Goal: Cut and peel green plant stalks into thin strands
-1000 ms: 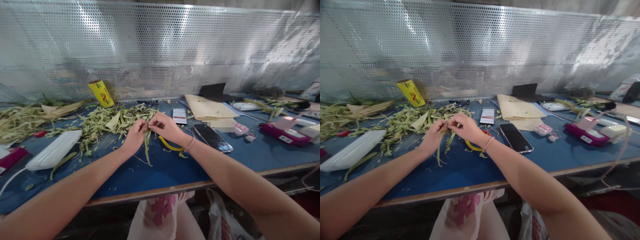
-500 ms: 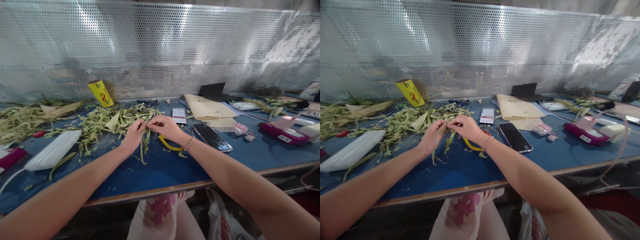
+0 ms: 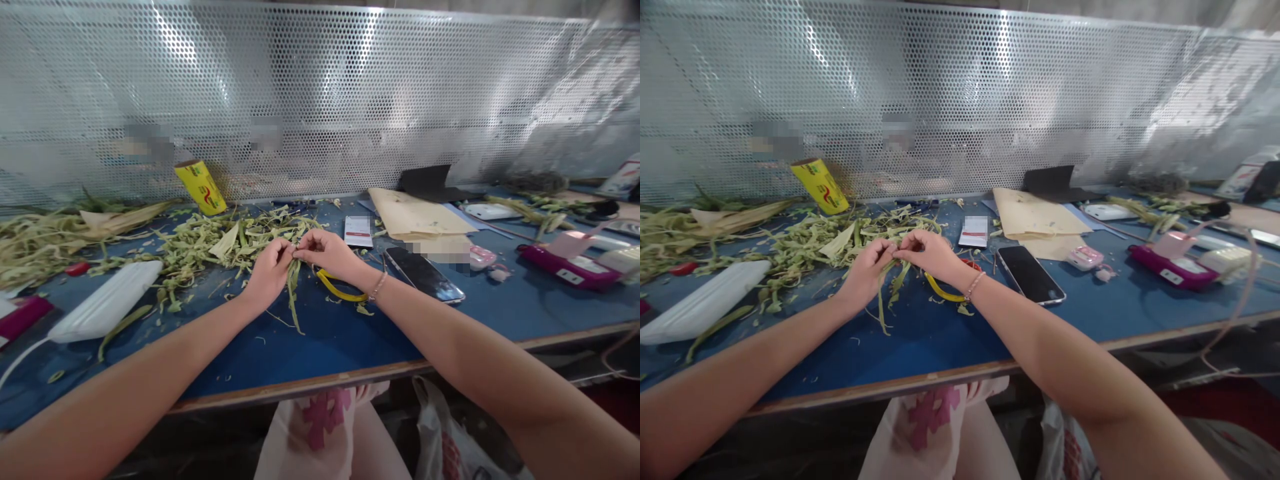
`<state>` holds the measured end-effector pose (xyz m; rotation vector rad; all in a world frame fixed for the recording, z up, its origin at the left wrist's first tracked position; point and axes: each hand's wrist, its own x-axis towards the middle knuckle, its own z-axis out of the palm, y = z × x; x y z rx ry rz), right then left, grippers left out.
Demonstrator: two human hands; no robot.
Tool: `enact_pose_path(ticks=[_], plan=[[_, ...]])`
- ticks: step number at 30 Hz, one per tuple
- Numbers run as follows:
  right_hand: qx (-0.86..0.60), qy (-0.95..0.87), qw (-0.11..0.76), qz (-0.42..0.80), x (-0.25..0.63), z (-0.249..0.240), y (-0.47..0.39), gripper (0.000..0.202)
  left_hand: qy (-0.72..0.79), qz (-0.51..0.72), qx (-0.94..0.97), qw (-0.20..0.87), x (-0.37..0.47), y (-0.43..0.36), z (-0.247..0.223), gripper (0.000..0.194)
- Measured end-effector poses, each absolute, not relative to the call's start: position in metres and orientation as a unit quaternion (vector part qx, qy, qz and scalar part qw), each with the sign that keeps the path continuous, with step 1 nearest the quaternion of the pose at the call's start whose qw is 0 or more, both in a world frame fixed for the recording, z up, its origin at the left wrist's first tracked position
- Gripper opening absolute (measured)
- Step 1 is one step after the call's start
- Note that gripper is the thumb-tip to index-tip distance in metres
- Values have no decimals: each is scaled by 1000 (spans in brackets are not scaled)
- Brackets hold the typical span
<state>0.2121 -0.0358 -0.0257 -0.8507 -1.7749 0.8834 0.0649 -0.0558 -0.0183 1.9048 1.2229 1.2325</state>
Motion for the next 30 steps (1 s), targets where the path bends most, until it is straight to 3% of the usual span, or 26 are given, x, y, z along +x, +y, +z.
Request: enact_pose_path(ticks=[6,13,22,30], plan=[[-354,-770,441,297,210,-20,-43,21,470,440,737,206,64,-58,-13,16],[-365,-782,431,264,213,-21,-41,14,478,439,732,207,64,-59,-12,16],[-366,-836,388,128,217,-16,-45,11,428,456,722,294,65,-56,-17,5],[-361,-832,386,166,219,-18,-43,13,410,442,717,350,63,-54,-17,10]])
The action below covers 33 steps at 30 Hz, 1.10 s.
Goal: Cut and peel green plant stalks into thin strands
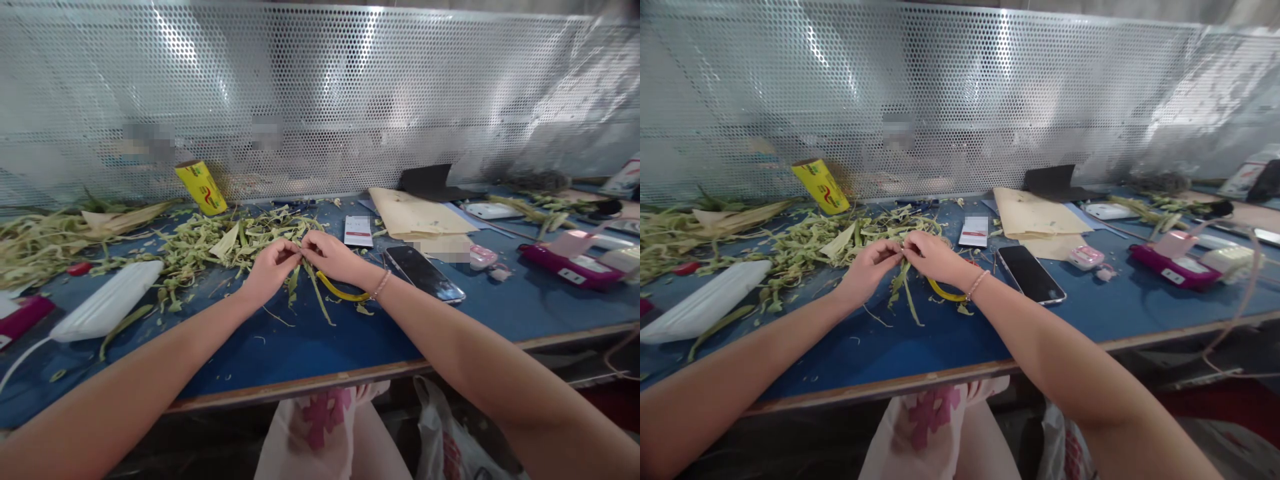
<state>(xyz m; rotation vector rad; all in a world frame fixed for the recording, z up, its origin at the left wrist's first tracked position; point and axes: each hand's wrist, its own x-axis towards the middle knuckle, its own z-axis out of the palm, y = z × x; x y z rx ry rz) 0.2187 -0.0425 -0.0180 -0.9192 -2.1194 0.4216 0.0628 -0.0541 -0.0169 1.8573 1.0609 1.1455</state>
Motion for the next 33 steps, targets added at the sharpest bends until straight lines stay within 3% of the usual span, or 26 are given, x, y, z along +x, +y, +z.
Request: enact_pose_path(ticks=[8,24,33], plan=[[-357,-823,384,218,220,-16,-40,11,398,424,727,365,63,-54,-13,15],[-322,-699,412,488,219,-17,-38,15,420,425,725,342,63,-53,-15,10],[-332,-738,420,411,224,-20,-36,1,415,443,721,335,62,-47,-20,13]])
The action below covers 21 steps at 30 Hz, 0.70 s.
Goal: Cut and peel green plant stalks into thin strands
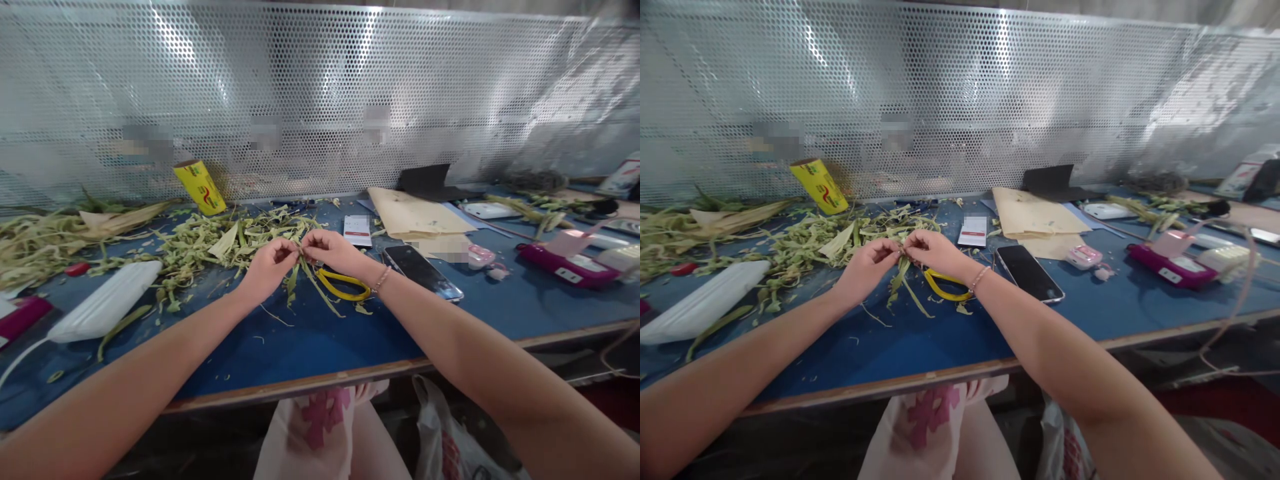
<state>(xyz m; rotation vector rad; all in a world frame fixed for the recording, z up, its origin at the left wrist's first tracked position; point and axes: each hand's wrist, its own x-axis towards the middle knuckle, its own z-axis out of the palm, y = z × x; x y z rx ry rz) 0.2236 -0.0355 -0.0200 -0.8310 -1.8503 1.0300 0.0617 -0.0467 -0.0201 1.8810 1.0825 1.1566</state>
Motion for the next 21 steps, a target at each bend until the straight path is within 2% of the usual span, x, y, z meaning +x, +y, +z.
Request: enact_pose_path(ticks=[6,16,21], plan=[[-327,-757,409,392,226,-18,-37,2,421,432,730,320,60,-48,-19,11],[-322,-736,406,436,225,-18,-35,2,421,437,732,309,62,-50,-18,10],[-326,-759,402,396,226,-20,-34,5,424,435,734,303,61,-50,-19,6]])
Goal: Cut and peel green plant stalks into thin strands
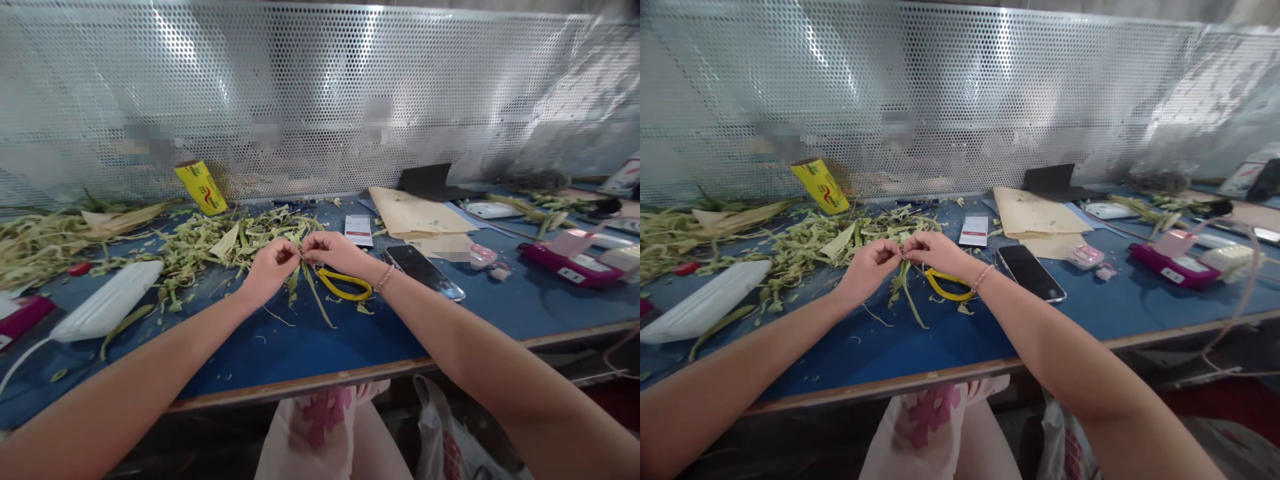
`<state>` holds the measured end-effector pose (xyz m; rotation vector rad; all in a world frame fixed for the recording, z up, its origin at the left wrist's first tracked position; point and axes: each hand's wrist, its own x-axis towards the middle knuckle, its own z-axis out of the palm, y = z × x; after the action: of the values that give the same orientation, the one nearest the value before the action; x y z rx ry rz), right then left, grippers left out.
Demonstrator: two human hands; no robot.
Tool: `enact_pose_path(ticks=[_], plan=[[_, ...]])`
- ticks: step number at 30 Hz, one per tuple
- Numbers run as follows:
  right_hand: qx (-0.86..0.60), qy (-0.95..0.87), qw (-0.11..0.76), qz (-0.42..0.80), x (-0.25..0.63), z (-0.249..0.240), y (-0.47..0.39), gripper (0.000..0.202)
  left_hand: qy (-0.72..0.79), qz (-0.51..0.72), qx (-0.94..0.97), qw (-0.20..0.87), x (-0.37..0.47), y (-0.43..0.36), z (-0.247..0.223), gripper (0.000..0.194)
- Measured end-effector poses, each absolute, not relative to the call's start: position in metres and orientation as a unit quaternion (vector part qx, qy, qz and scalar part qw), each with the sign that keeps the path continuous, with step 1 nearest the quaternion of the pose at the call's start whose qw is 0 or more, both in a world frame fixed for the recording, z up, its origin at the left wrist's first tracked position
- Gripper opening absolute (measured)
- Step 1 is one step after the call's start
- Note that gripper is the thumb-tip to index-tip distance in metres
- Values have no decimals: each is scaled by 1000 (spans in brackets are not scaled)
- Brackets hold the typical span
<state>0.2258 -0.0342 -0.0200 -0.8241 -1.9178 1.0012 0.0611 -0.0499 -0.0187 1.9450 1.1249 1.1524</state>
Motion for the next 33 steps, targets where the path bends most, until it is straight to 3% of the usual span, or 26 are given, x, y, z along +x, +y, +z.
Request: enact_pose_path(ticks=[18,29,33], plan=[[-361,-805,404,240,223,-15,-43,10,452,421,733,285,60,-48,-22,6],[-355,-787,434,256,221,-23,-35,7,442,468,675,361,62,-51,-18,12],[-353,-778,446,267,220,-25,-35,20,449,483,657,364,63,-53,-15,8]])
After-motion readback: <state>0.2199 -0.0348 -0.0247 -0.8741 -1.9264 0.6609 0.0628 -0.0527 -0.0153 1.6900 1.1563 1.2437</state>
